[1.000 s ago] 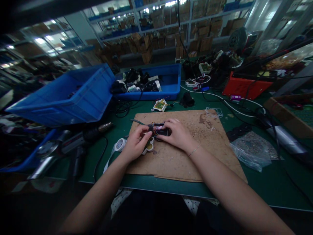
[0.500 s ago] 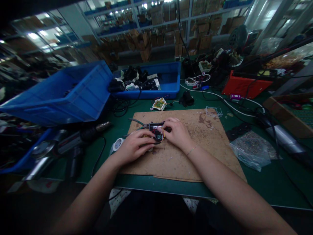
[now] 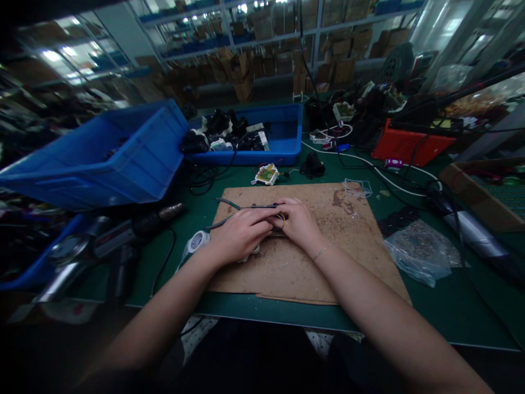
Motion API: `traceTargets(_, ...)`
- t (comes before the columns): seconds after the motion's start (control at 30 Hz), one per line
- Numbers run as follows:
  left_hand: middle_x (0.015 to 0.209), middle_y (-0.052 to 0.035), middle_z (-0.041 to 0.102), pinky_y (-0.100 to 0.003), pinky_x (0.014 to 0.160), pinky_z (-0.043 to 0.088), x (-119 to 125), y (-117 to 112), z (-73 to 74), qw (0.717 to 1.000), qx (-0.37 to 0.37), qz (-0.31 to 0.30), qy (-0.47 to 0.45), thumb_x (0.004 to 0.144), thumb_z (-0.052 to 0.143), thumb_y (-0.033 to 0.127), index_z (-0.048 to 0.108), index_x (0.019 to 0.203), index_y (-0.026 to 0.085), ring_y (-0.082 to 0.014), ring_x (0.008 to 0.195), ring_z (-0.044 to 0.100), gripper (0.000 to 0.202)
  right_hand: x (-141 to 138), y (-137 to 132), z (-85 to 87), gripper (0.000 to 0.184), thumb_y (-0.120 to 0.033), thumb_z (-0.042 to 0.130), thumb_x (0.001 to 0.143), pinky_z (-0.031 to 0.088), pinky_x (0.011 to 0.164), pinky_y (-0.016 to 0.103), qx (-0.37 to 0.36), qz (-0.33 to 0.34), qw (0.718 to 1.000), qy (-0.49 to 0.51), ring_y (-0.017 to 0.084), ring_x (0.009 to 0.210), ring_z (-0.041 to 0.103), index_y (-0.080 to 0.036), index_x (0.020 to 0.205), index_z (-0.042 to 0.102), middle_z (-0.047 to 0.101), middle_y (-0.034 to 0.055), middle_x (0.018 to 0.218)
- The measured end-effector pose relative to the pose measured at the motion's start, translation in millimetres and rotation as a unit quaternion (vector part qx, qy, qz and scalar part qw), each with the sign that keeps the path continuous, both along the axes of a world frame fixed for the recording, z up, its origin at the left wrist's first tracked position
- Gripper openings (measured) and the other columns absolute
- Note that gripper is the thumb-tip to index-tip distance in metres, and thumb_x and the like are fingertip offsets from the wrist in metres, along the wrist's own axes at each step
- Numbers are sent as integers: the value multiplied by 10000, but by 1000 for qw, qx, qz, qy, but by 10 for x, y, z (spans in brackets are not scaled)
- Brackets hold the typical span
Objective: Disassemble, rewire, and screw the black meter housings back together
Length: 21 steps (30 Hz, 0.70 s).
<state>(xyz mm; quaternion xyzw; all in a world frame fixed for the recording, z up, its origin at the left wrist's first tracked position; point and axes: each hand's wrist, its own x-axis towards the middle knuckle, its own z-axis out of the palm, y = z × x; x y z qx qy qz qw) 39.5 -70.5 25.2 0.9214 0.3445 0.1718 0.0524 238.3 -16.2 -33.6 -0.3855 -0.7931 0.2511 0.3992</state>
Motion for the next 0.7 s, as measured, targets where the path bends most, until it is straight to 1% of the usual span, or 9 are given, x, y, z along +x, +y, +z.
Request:
traceTargets(0.13, 1390, -84, 599, -453, 1049, 450, 13, -28, -20, 998, -15, 42, -36, 1001, 487, 232, 616, 1220, 237, -243, 1282, 554, 254, 5, -16, 23, 141, -181, 741, 792, 516, 940, 409, -5, 3, 1000, -7, 251, 1036, 667, -261, 900, 784, 728, 53, 1064)
traceTargets(0.2, 1363, -78, 621, -438, 1042, 448, 5, -34, -16, 995, -33, 62, -67, 1002, 489, 235, 606, 1206, 234, -233, 1259, 571, 235, 3, -28, 30, 124, -185, 749, 782, 516, 938, 405, 2, 4, 1000, -5, 250, 1032, 665, -248, 886, 774, 723, 56, 1067)
traceTargets(0.27, 1380, -75, 612, -424, 1038, 445, -15, -33, -11, 991, -46, 78, -95, 998, 496, 230, 606, 1166, 230, -228, 1258, 573, 201, -4, -45, 42, 103, -205, 743, 795, 513, 936, 407, 9, 2, 1000, -13, 251, 1032, 657, -245, 887, 762, 716, 54, 1072)
traceTargets(0.4, 1474, -84, 536, -420, 1053, 429, -63, -20, -19, 988, -58, 85, -112, 993, 499, 213, 597, 1073, 221, -228, 1305, 541, 127, -25, -89, 89, 76, -246, 710, 842, 503, 943, 425, 29, -9, 998, -56, 264, 1049, 628, -243, 904, 755, 690, 69, 1088)
traceTargets(0.5, 1480, -105, 530, -449, 1074, 414, -76, -7, -40, 986, -71, 93, -115, 994, 495, 218, 567, 1027, 216, -240, 1304, 543, 79, -36, -121, 131, 119, -257, 674, 879, 499, 956, 432, 38, -9, 996, -85, 269, 1068, 609, -235, 954, 764, 667, 85, 1105)
traceTargets(0.57, 1490, -117, 518, -462, 1094, 398, -75, 2, -52, 985, -79, 93, -124, 997, 492, 229, 547, 1009, 216, -244, 1319, 531, 58, -39, -136, 151, 125, -257, 662, 890, 500, 957, 433, 41, -8, 995, -94, 270, 1075, 602, -229, 954, 765, 657, 90, 1112)
traceTargets(0.63, 1503, -126, 499, -463, 1110, 386, -77, 10, -58, 983, -86, 92, -137, 1002, 484, 237, 536, 996, 216, -242, 1357, 497, 56, -41, -145, 161, 124, -257, 655, 896, 502, 958, 437, 43, -9, 994, -96, 272, 1078, 599, -226, 944, 765, 651, 91, 1119)
traceTargets(0.7, 1477, -123, 521, -460, 1106, 388, -95, 17, -63, 981, -86, 95, -149, 1006, 479, 244, 538, 995, 217, -240, 1366, 487, 66, -42, -146, 163, 133, -268, 648, 905, 502, 959, 443, 44, -11, 994, -97, 272, 1073, 600, -228, 952, 765, 650, 91, 1117)
